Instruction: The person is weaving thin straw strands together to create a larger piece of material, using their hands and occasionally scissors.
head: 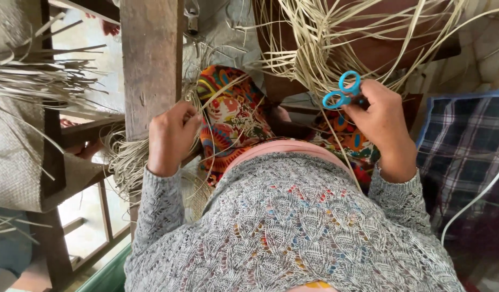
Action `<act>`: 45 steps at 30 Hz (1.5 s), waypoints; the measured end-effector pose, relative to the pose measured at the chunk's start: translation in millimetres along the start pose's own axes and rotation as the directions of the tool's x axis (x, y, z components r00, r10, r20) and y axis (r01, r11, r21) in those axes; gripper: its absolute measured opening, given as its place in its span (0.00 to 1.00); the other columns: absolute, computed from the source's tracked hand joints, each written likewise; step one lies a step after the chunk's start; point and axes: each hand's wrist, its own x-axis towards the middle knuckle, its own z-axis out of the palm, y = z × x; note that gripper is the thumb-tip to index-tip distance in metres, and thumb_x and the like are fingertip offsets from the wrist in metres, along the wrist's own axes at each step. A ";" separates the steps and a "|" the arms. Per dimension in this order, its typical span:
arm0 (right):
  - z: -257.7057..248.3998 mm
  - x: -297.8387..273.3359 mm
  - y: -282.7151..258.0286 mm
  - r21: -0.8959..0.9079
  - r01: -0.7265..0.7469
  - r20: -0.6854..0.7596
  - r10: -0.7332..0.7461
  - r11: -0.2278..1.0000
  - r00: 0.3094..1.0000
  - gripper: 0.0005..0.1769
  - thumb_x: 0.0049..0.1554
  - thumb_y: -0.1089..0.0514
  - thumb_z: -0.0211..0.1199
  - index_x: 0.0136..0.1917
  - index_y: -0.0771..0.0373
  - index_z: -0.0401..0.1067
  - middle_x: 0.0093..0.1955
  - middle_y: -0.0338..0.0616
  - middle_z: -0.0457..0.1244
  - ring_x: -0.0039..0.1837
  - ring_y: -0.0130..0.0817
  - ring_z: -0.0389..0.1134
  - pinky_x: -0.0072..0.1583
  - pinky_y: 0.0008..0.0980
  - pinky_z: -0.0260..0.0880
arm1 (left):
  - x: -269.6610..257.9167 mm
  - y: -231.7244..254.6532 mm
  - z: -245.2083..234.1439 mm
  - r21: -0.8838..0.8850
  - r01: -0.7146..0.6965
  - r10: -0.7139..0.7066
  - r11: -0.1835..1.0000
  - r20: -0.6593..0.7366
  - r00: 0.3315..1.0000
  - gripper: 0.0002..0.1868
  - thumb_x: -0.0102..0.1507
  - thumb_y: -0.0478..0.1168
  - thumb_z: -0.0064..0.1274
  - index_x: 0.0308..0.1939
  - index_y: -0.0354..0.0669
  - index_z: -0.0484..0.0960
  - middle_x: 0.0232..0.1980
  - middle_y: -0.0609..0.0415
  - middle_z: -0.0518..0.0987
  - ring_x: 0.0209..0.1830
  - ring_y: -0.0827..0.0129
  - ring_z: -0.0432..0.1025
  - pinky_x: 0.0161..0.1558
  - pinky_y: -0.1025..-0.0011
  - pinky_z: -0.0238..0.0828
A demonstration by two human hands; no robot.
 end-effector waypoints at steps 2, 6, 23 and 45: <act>3.1 2.7 -6.2 0.010 -0.012 -0.011 0.012 1.000 1.000 0.11 0.60 0.70 0.76 0.43 0.68 0.73 0.37 0.53 0.64 0.42 0.54 0.69 0.44 0.43 0.71 | -7.7 2.1 -10.2 -0.038 0.037 -0.036 0.999 0.021 0.999 0.08 0.62 0.53 0.59 0.41 0.62 0.82 0.34 0.59 0.84 0.42 0.56 0.80 0.48 0.56 0.74; 8.6 8.2 -21.2 -0.021 0.044 0.034 -0.044 0.999 0.998 0.10 0.55 0.72 0.74 0.43 0.70 0.72 0.36 0.58 0.64 0.41 0.60 0.68 0.42 0.47 0.70 | -22.0 6.0 -30.9 -0.002 -0.051 0.051 0.999 0.089 0.995 0.06 0.63 0.48 0.60 0.40 0.54 0.84 0.35 0.53 0.84 0.41 0.52 0.80 0.46 0.56 0.75; 34.8 -3.0 -5.8 -0.050 0.033 0.164 -0.024 0.998 0.986 0.06 0.58 0.66 0.69 0.48 0.67 0.74 0.38 0.50 0.63 0.41 0.52 0.69 0.45 0.41 0.70 | -47.3 3.1 -81.2 0.275 0.134 -0.199 0.952 0.225 0.954 0.04 0.69 0.42 0.54 0.39 0.54 0.84 0.34 0.53 0.81 0.39 0.54 0.79 0.47 0.54 0.75; 72.4 34.7 -53.8 0.908 -0.416 0.411 0.096 0.047 0.907 0.19 0.65 0.53 0.58 0.59 0.72 0.73 0.49 0.57 0.68 0.26 0.20 0.47 0.29 0.20 0.45 | -72.2 67.0 -119.2 -0.338 -0.533 0.617 0.775 0.228 0.753 0.04 0.65 0.33 0.53 0.37 0.37 0.83 0.35 0.52 0.84 0.30 0.70 0.80 0.30 0.79 0.78</act>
